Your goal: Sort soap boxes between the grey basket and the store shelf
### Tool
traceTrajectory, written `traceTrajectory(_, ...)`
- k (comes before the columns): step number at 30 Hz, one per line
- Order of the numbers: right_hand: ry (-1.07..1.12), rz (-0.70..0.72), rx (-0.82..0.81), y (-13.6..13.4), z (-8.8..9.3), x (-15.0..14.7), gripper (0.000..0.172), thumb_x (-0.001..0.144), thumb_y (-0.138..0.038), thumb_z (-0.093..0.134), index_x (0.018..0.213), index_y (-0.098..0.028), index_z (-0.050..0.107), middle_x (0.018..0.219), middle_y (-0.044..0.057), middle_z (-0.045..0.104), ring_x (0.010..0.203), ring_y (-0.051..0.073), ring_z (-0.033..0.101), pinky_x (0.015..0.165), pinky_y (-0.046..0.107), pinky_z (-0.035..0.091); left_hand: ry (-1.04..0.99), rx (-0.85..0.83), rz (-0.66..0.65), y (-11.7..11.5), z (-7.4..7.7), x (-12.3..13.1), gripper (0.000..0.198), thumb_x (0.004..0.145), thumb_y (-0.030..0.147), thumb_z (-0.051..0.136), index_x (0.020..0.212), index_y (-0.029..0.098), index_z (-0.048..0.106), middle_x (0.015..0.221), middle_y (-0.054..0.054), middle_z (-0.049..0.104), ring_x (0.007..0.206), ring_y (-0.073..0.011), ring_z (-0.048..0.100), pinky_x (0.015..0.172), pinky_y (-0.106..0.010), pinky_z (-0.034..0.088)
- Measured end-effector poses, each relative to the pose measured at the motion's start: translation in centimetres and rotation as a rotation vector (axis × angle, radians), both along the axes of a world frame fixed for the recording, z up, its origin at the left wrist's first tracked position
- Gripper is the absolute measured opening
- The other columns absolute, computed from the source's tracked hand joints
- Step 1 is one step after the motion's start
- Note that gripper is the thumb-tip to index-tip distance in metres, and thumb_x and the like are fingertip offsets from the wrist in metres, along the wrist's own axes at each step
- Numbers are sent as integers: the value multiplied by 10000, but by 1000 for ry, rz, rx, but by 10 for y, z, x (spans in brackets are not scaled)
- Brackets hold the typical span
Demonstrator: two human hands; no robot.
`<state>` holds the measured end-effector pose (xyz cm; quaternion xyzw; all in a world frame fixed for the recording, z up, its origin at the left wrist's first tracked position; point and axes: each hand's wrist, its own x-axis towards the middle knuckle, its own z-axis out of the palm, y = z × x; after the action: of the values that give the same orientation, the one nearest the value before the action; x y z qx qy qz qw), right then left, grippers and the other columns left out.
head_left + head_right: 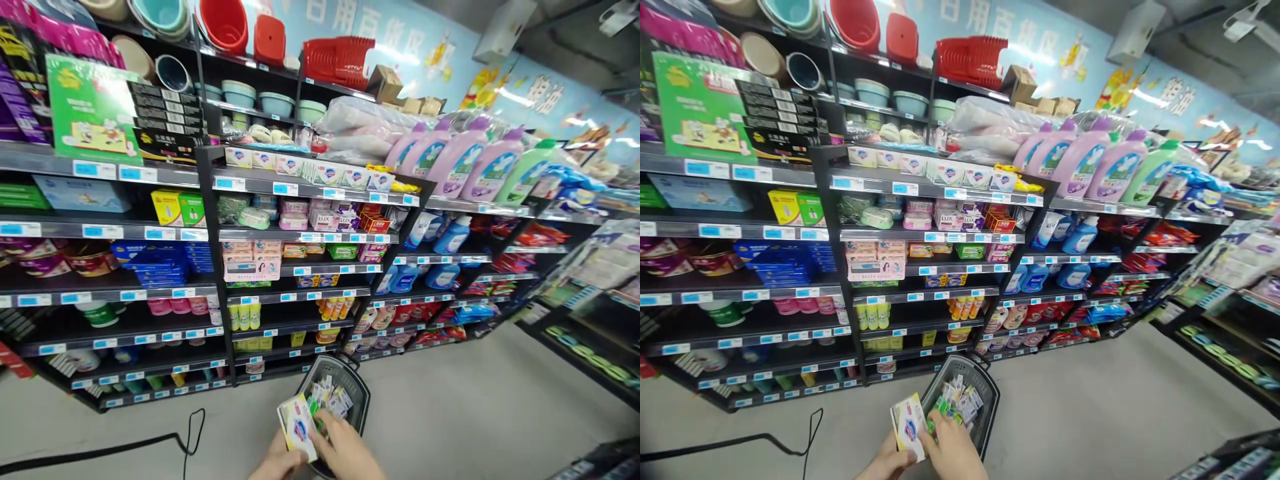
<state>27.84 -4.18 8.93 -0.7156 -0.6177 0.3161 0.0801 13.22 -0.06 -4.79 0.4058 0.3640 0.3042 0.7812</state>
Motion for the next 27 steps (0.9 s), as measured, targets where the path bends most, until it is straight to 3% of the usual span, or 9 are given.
traceTrajectory(4,16,50,31,-8,-2,-2,394,1023,-428,318,1117,-215,635,1126,123,723,1103,287,661,921,350,456,8,53,91,-3,13,-3,515,415,508,859,897,367,742,1012,-90,765,1115,-408,685,1062,-541,472)
traceTrajectory(7,67,30,123,-5,-2,-5,324,1007,-452,399,1027,-222,627,1069,89,724,1031,256,665,868,308,443,51,76,157,-2,16,-6,521,442,592,875,874,332,746,978,-129,767,1045,-410,713,1011,-537,514)
traceTrajectory(10,145,-6,212,0,7,-8,300,995,-471,464,948,-221,624,978,51,720,919,216,656,794,274,423,22,119,197,-2,28,-12,594,490,600,889,953,259,739,1055,-181,755,1064,-406,708,1019,-545,509)
traceTrajectory(12,211,-45,273,3,15,-9,315,1007,-466,456,926,-215,629,926,35,711,868,194,645,767,266,409,-31,145,178,-4,43,-18,653,553,555,897,1058,183,715,1162,-209,730,1123,-402,681,1058,-557,480)
traceTrajectory(16,264,-129,382,5,29,-10,337,1026,-426,437,868,-202,634,824,16,689,773,160,618,719,261,381,-80,169,6,-5,66,-29,712,608,515,897,1173,140,679,1257,-203,695,1173,-376,651,1067,-508,482)
traceTrajectory(22,252,-117,372,5,27,-12,365,1035,-412,439,849,-203,673,876,31,728,782,150,638,701,249,382,27,208,-34,-1,65,-37,774,664,744,744,1108,110,718,1216,-217,714,1134,-386,669,1010,-495,524)
traceTrajectory(27,210,-129,368,3,16,-16,395,1063,-396,360,929,-201,676,907,47,727,782,155,638,700,251,393,96,290,-31,4,67,-42,753,745,767,650,1066,90,726,1091,-203,758,988,-355,716,896,-460,571)
